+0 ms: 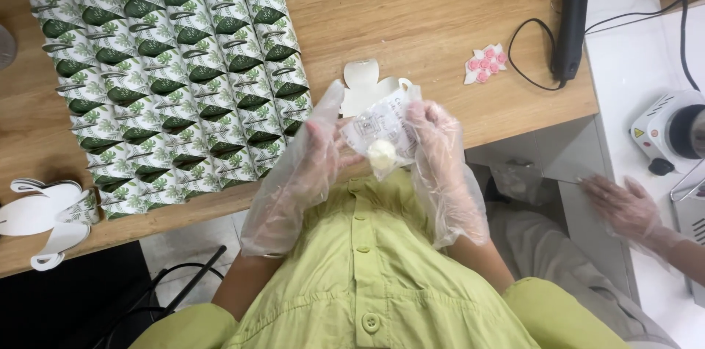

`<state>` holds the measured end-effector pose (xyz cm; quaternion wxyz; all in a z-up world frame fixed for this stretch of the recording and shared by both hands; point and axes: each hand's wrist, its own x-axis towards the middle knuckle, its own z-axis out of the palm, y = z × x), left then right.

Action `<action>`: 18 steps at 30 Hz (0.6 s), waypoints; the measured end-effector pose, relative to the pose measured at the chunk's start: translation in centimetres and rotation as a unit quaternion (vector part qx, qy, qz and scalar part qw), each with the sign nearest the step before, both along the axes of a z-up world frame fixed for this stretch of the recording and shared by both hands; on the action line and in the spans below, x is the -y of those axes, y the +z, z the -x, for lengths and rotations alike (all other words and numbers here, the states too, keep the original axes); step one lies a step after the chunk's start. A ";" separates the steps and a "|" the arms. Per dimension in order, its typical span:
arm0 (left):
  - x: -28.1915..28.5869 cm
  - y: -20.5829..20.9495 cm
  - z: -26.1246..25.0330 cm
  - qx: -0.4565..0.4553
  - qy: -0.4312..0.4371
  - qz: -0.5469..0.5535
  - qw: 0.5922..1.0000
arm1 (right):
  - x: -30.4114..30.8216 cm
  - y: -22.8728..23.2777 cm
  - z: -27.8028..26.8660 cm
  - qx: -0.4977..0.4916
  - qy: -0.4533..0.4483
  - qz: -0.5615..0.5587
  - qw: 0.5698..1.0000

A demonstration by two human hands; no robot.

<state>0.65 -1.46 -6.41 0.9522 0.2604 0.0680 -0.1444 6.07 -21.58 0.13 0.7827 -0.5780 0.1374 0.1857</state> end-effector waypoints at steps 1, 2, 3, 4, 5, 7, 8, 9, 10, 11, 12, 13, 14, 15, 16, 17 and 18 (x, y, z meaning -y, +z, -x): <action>0.8 2.6 -1.1 -0.118 -0.032 -0.136 0.983 | -0.1 -0.6 -0.1 0.022 -0.027 0.051 0.998; 1.5 5.2 -2.4 -0.232 -0.063 -0.266 0.934 | -0.2 -1.2 -0.3 0.045 -0.054 0.102 0.992; 2.1 4.7 -1.8 -0.233 -0.061 -0.265 0.934 | -0.1 -2.5 -0.4 0.045 -0.051 0.103 0.992; 2.7 4.1 -1.2 -0.191 -0.033 -0.187 0.963 | -0.1 -3.8 -0.6 0.082 -0.074 0.127 0.986; 3.3 3.6 -0.6 -0.148 -0.005 -0.109 0.983 | 0.0 -5.1 -0.7 0.118 -0.096 0.152 0.977; 3.7 4.9 -0.6 -0.165 0.010 -0.097 0.981 | -0.7 -5.5 -0.7 0.122 -0.108 0.138 0.977; 3.9 5.6 -0.6 -0.181 0.021 -0.085 0.980 | -1.0 -5.6 -0.7 0.125 -0.122 0.126 0.976; 3.5 5.5 -0.5 -0.181 0.023 -0.085 0.980 | -1.7 -4.5 -0.6 0.126 -0.121 0.126 0.977; 3.1 5.5 -0.3 0.035 0.005 -0.505 0.862 | -2.5 -3.3 -0.4 0.102 -0.130 0.089 0.982; 2.7 5.4 -0.1 0.242 -0.015 -0.806 0.541 | -3.2 -2.1 -0.3 0.078 -0.138 0.052 0.986; 2.8 5.3 -0.2 0.243 -0.015 -0.805 0.541 | -3.7 -1.1 -0.4 0.079 -0.139 0.052 0.986; 2.9 5.2 -0.2 0.241 0.003 -0.801 0.548 | -4.1 -0.2 -0.4 0.053 -0.145 0.008 0.988; 3.0 5.1 -0.3 0.240 0.020 -0.796 0.555 | -4.5 0.8 -0.4 0.026 -0.152 -0.036 0.987; 3.2 5.0 -0.3 0.241 0.020 -0.796 0.555 | -4.6 1.3 -0.5 0.026 -0.154 -0.035 0.987; 3.3 4.9 -0.4 0.238 0.046 -0.789 0.565 | -4.7 1.9 -0.6 0.007 -0.148 -0.059 0.987; 3.4 4.9 -0.4 0.235 0.072 -0.781 0.574 | -4.9 2.4 -0.7 -0.012 -0.142 -0.082 0.986; 3.4 6.3 -0.7 0.237 0.070 -0.781 0.574 | -5.0 2.1 -0.5 -0.012 -0.144 -0.082 0.986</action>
